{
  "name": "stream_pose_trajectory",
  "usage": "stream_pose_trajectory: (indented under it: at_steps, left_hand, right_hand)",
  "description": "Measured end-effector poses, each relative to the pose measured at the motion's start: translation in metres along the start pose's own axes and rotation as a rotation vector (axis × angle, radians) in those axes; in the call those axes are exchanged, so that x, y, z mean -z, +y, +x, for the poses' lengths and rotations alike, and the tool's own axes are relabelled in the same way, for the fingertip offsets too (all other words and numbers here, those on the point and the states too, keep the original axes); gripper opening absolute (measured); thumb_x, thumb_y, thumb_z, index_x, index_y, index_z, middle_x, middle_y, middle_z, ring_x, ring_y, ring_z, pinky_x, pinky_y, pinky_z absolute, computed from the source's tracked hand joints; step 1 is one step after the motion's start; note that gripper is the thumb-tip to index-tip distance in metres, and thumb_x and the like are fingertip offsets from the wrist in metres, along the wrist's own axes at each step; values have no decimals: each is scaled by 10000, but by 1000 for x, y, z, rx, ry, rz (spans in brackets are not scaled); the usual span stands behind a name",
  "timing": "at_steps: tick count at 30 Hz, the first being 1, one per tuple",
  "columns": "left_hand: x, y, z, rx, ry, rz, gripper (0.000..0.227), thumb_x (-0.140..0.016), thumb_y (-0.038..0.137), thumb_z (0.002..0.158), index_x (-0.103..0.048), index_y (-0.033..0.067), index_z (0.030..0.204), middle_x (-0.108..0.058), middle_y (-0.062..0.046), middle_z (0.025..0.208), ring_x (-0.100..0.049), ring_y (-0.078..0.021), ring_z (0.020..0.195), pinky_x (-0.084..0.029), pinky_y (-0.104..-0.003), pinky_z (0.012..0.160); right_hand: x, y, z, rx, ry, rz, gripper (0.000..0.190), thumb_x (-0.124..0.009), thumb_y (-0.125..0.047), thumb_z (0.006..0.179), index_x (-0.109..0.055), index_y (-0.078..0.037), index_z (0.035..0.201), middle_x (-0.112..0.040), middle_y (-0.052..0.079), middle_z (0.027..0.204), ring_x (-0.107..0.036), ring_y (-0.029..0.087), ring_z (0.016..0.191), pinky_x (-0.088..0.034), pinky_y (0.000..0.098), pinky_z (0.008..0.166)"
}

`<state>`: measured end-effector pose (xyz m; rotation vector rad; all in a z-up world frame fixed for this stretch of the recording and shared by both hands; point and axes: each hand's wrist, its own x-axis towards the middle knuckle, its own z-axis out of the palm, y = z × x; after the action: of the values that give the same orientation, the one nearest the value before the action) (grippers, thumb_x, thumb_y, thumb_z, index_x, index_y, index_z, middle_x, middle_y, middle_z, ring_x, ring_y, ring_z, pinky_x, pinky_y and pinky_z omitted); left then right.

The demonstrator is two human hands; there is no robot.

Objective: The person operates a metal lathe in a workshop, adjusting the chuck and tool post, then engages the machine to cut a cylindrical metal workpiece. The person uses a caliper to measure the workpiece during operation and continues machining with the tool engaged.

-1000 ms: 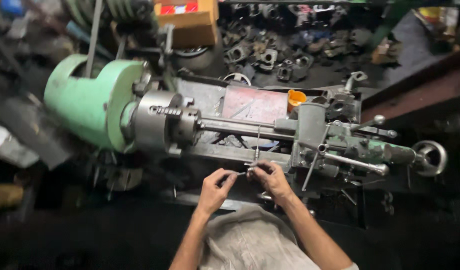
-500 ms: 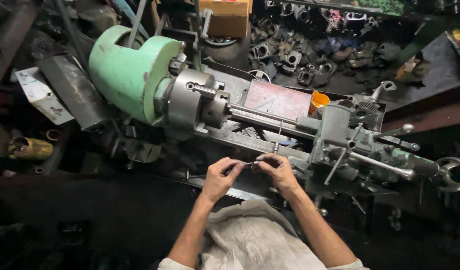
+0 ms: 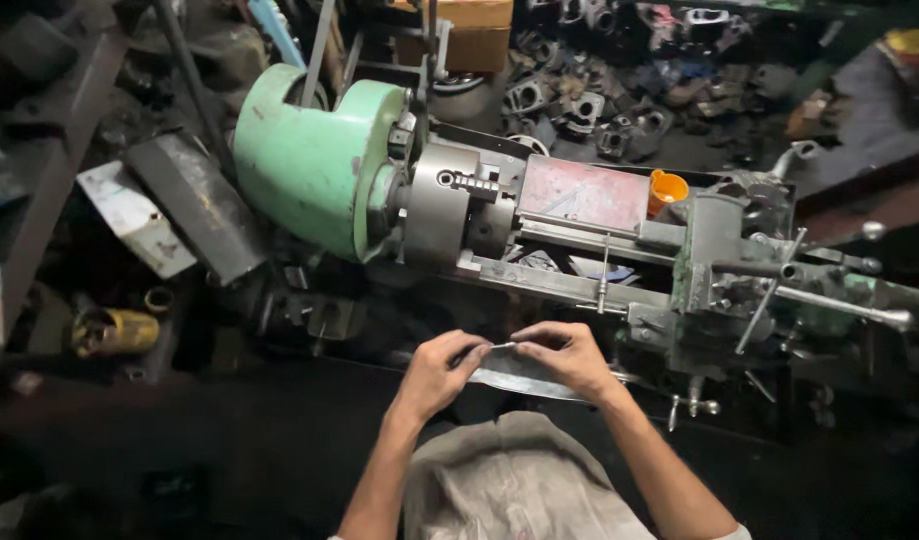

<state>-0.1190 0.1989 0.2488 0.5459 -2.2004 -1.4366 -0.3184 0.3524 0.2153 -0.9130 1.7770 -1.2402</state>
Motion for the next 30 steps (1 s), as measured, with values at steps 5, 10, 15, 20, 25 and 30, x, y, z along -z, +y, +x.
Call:
stream_pose_trajectory:
  at_steps: [5, 10, 15, 20, 25, 30]
  left_hand:
    - [23, -15, -22, 123, -34, -42, 195, -705, 195, 913, -705, 57, 1052, -760, -123, 924, -747, -291, 827, -554, -364, 708]
    - [31, -54, -48, 69, -74, -139, 310, -578, 218, 1054, -666, 37, 1290, -757, -167, 1086, -718, -218, 1010, -555, -319, 814]
    - [17, -96, -67, 464, -90, -413, 439, -569, 270, 1025, -643, 94, 1421, -671, -59, 815, -566, -88, 728, -492, -248, 699]
    - [4, -108, -91, 343, 116, -650, 379, -601, 235, 1014, -679, 5, 1305, -713, -35, 878, -631, -95, 802, -534, -244, 770]
    - [-18, -90, -109, 394, 346, -676, 267, -599, 178, 1004, -698, -4, 1172, -759, -75, 856, -685, -117, 767, -557, -265, 720]
    - [-59, -78, -139, 415, 591, -823, 251, -601, 171, 1012, -688, -33, 1131, -765, -102, 845, -718, -152, 744, -583, -293, 678]
  right_hand:
    - [-57, -20, -4, -47, -114, 184, 194, -781, -94, 871, -799, -3, 1042, -814, 80, 971, -740, 113, 909, -591, 283, 856]
    - [-104, -33, -8, 52, -156, -126, 249, -825, -140, 866, -762, -24, 1077, -798, 122, 968, -743, 157, 891, -575, 315, 844]
    - [-72, -3, 10, 143, -91, -312, 340, -756, -189, 879, -682, -39, 1175, -746, 142, 1075, -737, 256, 1013, -557, 361, 877]
    - [37, 85, 59, 151, 690, -980, 442, -685, -301, 928, -637, 36, 1209, -670, 270, 1120, -620, 460, 1066, -516, 544, 914]
    - [94, 130, 74, -66, 525, -963, 450, -723, -314, 845, -660, 39, 1117, -627, 332, 1074, -613, 506, 1003, -514, 556, 876]
    - [85, 135, 56, 66, 528, -853, 391, -622, -301, 978, -689, 7, 1210, -651, 253, 1038, -638, 448, 981, -512, 534, 875]
